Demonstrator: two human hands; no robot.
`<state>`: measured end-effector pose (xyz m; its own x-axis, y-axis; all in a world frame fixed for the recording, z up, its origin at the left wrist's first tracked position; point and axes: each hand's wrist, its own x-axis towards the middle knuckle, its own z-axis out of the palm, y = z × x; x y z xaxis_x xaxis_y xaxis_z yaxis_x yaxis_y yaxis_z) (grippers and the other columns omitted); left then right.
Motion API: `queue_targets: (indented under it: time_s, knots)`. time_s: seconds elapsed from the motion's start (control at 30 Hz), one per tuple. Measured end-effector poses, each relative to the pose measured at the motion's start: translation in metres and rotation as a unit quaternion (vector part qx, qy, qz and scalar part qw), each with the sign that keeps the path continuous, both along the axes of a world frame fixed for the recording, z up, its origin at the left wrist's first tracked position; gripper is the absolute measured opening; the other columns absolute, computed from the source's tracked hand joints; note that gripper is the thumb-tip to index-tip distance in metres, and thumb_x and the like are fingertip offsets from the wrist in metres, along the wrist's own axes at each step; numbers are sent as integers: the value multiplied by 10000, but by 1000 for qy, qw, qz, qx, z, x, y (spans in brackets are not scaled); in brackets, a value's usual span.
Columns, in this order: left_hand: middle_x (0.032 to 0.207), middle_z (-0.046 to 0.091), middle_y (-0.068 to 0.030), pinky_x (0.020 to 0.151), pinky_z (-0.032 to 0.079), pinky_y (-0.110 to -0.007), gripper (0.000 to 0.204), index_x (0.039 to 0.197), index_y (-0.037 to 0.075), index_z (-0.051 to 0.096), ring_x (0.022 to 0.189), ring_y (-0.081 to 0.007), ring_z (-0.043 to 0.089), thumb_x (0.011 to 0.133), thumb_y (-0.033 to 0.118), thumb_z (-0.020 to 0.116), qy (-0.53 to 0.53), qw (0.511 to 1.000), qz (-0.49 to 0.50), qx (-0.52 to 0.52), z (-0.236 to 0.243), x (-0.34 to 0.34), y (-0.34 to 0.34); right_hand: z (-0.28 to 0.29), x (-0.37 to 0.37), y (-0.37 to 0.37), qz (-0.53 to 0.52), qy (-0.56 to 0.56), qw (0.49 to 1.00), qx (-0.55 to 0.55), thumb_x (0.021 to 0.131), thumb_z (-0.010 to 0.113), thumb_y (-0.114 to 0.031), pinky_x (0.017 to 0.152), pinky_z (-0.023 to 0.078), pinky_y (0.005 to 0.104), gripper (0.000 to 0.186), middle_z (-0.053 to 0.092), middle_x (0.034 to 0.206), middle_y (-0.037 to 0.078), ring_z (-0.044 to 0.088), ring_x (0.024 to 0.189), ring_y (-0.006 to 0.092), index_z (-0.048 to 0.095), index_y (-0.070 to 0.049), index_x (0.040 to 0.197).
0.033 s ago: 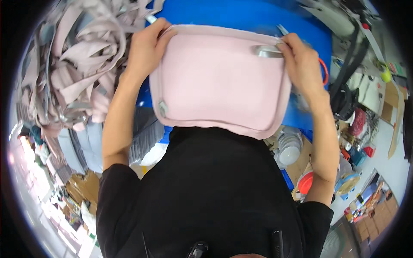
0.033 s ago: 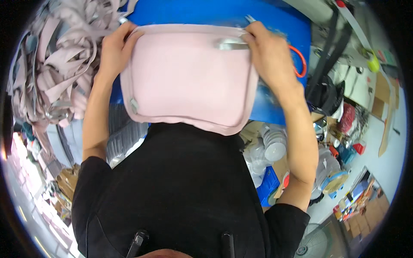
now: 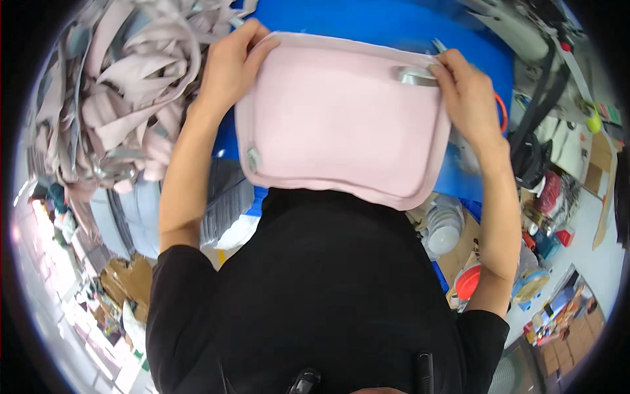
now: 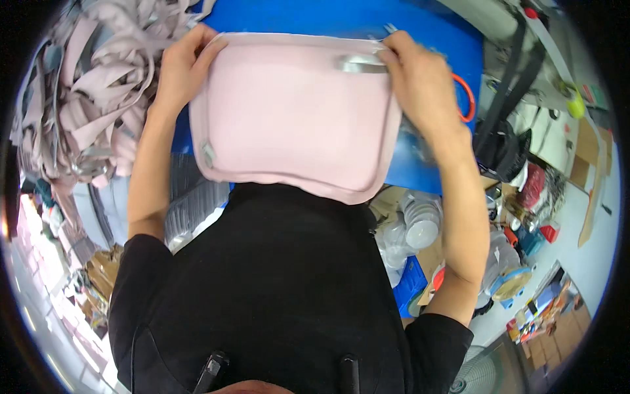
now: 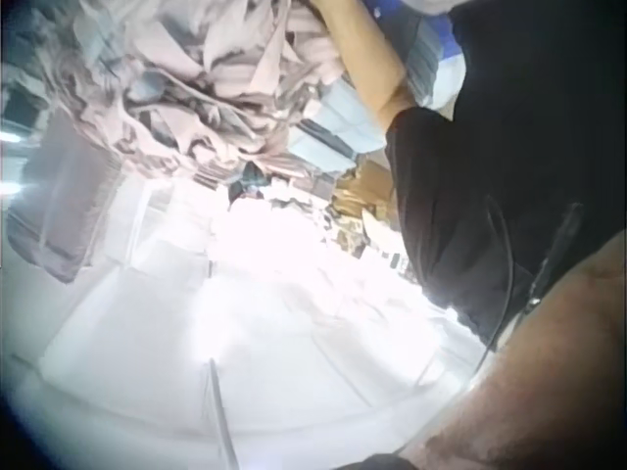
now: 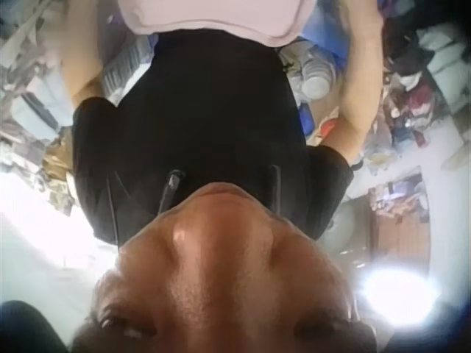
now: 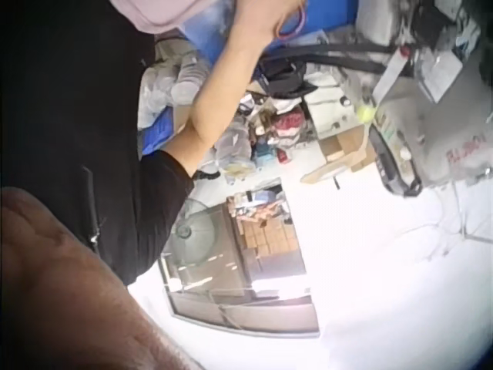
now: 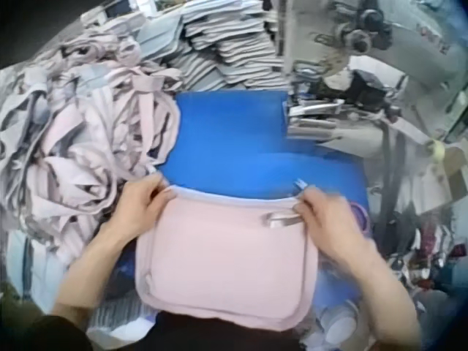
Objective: The person sews the edges of light blue fabric pouches using an industrial sewing machine. They repeatedly pick up pouches, align them under the presser foot, sew along the edges, and trim excess thread with scissors. The finished pouches are stacked on the table.
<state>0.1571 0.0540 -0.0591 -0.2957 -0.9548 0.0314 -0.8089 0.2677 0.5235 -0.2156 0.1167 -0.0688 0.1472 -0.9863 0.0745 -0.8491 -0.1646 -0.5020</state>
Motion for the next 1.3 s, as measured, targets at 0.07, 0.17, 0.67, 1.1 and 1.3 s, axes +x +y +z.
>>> queue_targets:
  time_s: [0.07,0.17,0.67,1.1,1.3]
  knots:
    - [1074,735,-97,793,541,-294,125,1100,0,685,894,-149,698,995,59,653,100,990,-10,-98,0,7,1,4,3,-2,21,-5,997,-67,959,696,-217,776,547,447,270,706,1105,184,685,1001,373,653,-44,1163]
    - [1164,720,-120,845,560,-283,164,1150,-25,674,956,-183,710,1001,35,641,202,955,-27,-215,14,17,14,13,8,1,18,12,985,-170,942,726,-237,843,543,410,364,692,1192,159,664,1104,339,653,-53,1248]
    - [989,754,-173,656,525,-230,194,1132,-57,645,722,-129,649,940,-75,670,195,907,130,-349,62,83,179,33,102,64,109,-98,984,-100,886,757,-85,906,527,372,215,719,1083,125,692,1017,310,723,-40,1094]
    - [1464,575,-202,1098,459,-462,644,1321,106,670,1336,-382,564,789,422,846,-183,924,333,-44,66,216,274,45,167,88,197,-223,954,-45,885,720,51,820,536,316,121,715,998,152,687,886,236,719,20,1002]
    - [1388,616,-218,1065,476,-485,431,1288,110,683,1281,-397,581,866,197,707,-348,775,468,-243,49,383,266,49,173,89,212,-243,947,1,895,699,56,835,530,320,89,714,997,153,680,902,232,709,27,978]
